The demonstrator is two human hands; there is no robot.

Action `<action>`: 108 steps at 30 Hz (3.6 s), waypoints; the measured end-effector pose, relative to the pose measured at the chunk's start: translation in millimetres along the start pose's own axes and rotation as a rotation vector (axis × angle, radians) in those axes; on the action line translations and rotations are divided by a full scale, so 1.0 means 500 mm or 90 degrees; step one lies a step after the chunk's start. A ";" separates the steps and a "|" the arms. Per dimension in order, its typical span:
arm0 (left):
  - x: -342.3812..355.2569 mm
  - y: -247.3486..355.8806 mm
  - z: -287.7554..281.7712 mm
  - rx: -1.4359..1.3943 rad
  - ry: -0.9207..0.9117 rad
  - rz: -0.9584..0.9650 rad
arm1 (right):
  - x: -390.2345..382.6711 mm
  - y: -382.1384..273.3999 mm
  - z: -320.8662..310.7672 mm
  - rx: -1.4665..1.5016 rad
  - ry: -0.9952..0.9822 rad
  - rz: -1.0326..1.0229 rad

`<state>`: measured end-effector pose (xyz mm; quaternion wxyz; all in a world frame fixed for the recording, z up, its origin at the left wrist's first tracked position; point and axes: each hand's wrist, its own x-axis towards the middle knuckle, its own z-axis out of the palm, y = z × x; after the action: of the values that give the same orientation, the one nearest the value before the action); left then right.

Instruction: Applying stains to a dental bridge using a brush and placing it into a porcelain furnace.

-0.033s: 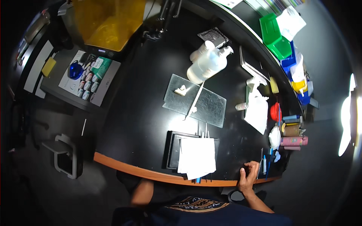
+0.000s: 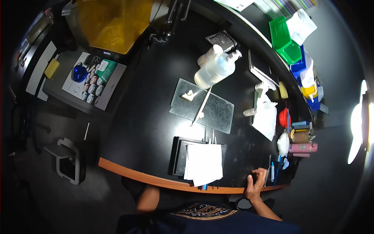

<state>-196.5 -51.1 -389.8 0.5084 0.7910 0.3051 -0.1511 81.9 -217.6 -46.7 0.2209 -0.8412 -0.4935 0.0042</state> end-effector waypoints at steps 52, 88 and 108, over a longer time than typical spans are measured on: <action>0.023 0.047 0.176 0.261 0.618 0.160 | -0.358 -0.035 -0.300 1.145 0.213 -0.794; -0.331 0.693 -0.001 -0.066 0.147 0.540 | -0.022 0.538 -0.386 0.551 0.554 0.012; -0.438 0.956 -0.073 -0.546 0.085 0.986 | 0.353 1.149 -0.310 0.296 0.584 0.392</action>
<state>-63.3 -232.1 86.7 0.7020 0.5238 -0.2560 0.4090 683.1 -366.1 -85.4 0.5780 -0.7913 -0.0676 -0.1876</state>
